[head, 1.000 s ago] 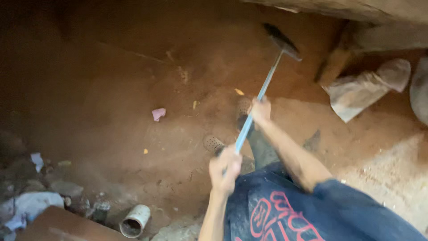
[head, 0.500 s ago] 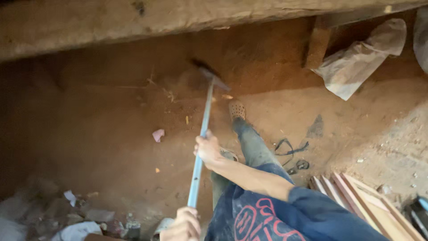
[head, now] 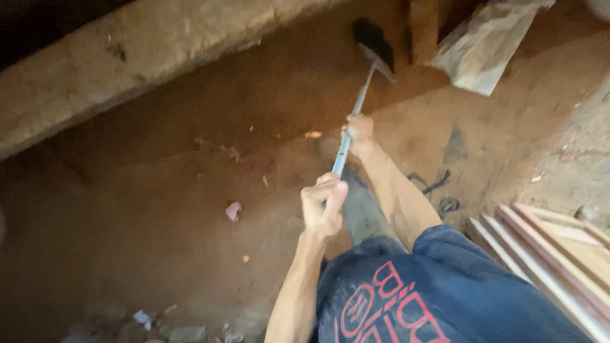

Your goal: The person sweeps a dirt floor using a broom, gathering debris and dust into a pile near stacked wooden planks and sacks. The person then picks up a small piece of pink trash by hand and places it into the pile.

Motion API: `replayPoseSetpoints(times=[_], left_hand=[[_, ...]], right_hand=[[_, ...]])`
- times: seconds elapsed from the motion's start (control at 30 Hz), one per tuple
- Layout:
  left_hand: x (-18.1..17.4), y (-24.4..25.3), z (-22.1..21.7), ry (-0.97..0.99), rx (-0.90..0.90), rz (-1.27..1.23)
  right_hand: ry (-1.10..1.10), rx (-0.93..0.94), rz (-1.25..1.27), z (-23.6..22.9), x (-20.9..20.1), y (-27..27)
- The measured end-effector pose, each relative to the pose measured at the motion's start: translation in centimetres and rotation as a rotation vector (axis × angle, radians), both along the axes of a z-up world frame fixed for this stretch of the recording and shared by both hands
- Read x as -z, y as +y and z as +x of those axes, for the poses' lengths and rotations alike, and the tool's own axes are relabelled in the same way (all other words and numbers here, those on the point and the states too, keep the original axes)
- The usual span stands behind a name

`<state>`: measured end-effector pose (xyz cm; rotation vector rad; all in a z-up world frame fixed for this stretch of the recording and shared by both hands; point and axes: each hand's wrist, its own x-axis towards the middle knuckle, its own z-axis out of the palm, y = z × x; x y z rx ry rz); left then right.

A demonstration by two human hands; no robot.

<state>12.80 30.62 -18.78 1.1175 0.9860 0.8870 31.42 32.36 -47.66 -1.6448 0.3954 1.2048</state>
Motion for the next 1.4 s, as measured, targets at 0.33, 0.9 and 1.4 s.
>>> replayPoseSetpoints(times=[0.33,0.9,1.4], left_hand=[[-10.9,-12.2,-21.7,0.129,-0.191,0.042],[-6.5,-25.8,-39.1,0.023,0.002,0.077],[-17.2,-36.7,-39.2,0.148,0.119,0.269]], right_hand=[[0.215,-0.291,-0.047,-30.0,-7.0,-12.4],[0.179,-0.140,-0.024,-40.9,-7.6,-26.4],[0.175,-0.399,-0.018,-40.3,-18.7,-35.7]])
